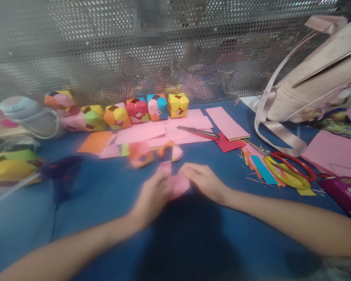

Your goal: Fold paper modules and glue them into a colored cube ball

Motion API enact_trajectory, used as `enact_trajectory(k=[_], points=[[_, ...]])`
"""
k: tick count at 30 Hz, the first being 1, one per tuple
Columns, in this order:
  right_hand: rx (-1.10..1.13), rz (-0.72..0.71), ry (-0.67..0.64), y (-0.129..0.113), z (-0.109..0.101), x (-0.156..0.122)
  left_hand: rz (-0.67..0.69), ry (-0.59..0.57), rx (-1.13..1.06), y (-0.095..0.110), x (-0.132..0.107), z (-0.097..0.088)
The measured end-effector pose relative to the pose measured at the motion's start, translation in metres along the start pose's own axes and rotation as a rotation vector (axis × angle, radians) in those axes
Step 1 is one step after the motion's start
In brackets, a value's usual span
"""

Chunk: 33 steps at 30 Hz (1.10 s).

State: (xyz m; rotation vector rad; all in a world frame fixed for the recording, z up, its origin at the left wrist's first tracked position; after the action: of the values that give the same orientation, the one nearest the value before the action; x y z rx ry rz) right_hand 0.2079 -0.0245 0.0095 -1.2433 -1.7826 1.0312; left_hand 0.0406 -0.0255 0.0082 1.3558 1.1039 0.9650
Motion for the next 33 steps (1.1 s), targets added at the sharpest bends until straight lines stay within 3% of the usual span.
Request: enact_trajectory(k=[4, 11, 33], points=[[-0.005, -0.049, -0.055, 0.0, 0.0, 0.001, 0.019, 0.021, 0.026, -0.002, 0.0, -0.001], [-0.031, 0.006, -0.028, 0.003, 0.002, 0.001, -0.015, 0.014, 0.001, -0.002, 0.0, -0.001], [-0.2, -0.088, 0.039, 0.001, 0.009, -0.002, -0.104, -0.052, -0.108, -0.002, -0.001, 0.0]])
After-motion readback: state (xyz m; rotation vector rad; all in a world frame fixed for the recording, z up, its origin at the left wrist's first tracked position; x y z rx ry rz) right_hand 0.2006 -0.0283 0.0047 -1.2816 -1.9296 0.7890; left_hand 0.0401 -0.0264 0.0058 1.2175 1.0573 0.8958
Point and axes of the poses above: each hand's wrist, its own x-axis towards the middle knuckle, its own z-axis out of the palm, y = z × x, the point moved 1 cm from there along x, towards the middle knuckle, and after that the axes turned 13 degrees about -x, right-handed, at the moved point
